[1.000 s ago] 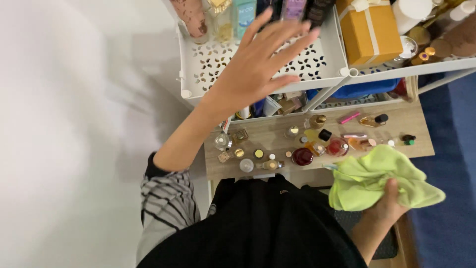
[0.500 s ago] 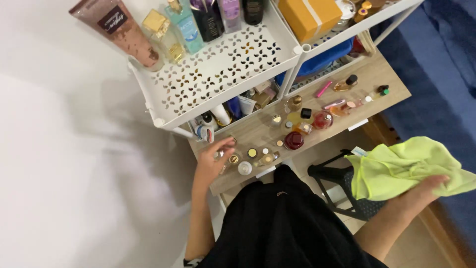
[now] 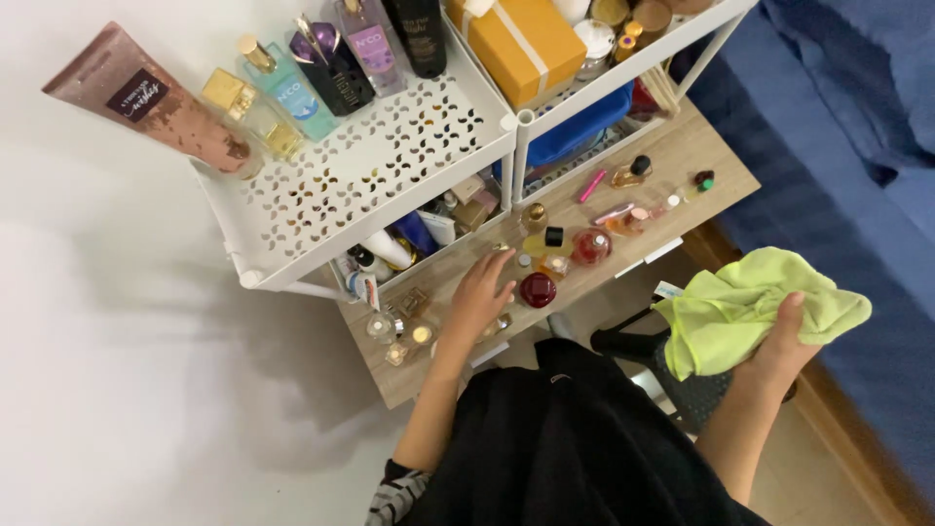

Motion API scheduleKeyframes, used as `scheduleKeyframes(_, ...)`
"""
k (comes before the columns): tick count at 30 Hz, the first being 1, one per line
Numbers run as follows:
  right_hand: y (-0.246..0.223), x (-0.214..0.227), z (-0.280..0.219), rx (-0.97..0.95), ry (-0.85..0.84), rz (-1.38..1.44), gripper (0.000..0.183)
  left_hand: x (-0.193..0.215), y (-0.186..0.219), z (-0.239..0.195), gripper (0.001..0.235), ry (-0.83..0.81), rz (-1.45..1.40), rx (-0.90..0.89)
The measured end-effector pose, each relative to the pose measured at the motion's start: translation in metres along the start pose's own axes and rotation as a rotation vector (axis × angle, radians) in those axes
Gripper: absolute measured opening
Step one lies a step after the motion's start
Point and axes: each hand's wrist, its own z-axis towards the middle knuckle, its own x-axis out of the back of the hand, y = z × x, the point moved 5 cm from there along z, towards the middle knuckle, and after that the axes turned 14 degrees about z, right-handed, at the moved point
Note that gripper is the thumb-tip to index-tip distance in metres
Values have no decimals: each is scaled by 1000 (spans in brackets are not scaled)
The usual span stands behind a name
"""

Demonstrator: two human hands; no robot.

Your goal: Cleaning and organizing a collection of perfume bottles on a shelf.

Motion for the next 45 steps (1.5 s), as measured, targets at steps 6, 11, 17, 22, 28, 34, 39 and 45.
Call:
scheduleKeyframes(6, -7, 2, 73, -33, -84, -48, 53, -49, 1, 99, 51, 93, 137, -280)
scheduleKeyframes(11, -12, 4, 114, -59, -163, -17, 57, -98, -11, 147, 56, 82, 461, -679)
scheduleKeyframes(17, 17, 39, 169, -123, -209, -66, 57, -164, -36, 171, 23, 49, 821, -685)
scheduleKeyframes(22, 34, 37, 196, -142, -275, -35, 60, -199, -35, 185, 11, -171, 1153, -621)
scheduleKeyframes(28, 31, 33, 207, -149, -293, 10, 60, -247, -80, 207, 10, -318, 1143, -558)
scheduleKeyframes(34, 34, 53, 212, -160, -165, 2, 65, -240, -85, 206, 9, -314, 1006, -490)
scheduleKeyframes(39, 36, 58, 210, -146, -122, -16, 66, -201, -57, 194, 9, -379, 1077, -694)
scheduleKeyframes(45, 41, 62, 219, -134, -157, -22, 67, -152, -10, 205, 3, -228, 1042, -652)
